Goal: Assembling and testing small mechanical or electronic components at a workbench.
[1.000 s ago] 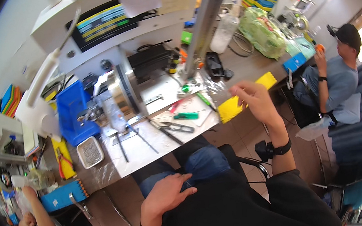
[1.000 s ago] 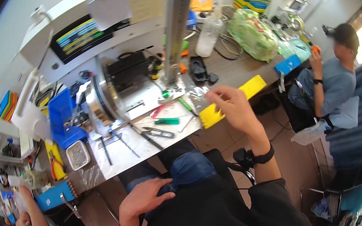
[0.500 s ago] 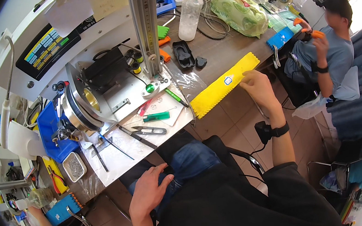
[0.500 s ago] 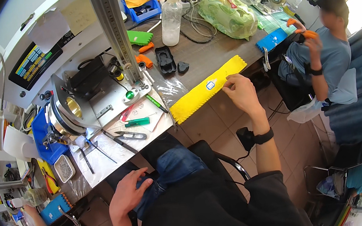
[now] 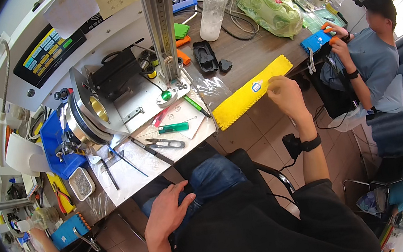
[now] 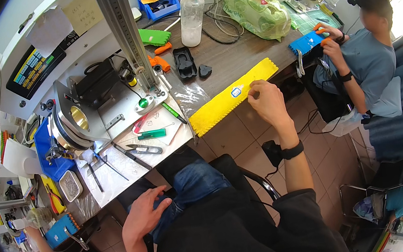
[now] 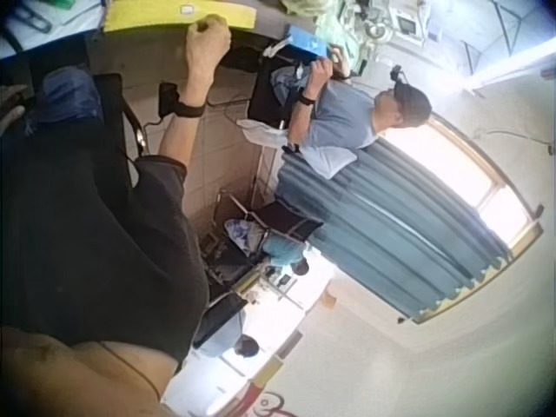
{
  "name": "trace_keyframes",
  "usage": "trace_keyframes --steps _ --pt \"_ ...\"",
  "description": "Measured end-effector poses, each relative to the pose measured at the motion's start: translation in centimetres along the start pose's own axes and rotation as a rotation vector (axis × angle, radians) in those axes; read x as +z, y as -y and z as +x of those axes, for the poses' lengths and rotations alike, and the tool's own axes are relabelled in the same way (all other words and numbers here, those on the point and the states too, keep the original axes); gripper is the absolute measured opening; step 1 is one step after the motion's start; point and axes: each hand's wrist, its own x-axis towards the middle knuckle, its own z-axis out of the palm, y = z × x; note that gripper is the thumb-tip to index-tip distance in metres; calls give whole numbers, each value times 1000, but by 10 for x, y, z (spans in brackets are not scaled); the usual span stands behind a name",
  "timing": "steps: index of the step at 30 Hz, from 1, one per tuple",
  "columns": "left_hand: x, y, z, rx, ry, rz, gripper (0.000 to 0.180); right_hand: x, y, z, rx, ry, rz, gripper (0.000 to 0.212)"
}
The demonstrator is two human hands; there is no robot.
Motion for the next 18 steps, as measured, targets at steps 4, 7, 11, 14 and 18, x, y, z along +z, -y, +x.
trace_keyframes --steps 4,7,11,14,18 --pt "1 1 3 11 11 -3 44 4 -4 -2 -17 -74 55 11" --pt "-2 -1 1 2 2 1 44 3 0 0 22 -32 91 11" --pt "-3 4 0 17 -14 5 43 4 3 5 -51 -15 -20 12" --pt "-4 6 0 12 -16 -3 43 6 7 5 -7 52 -94 13" --pt "-2 7 0 18 -13 -12 44 12 -6 4 -50 76 -122 19"
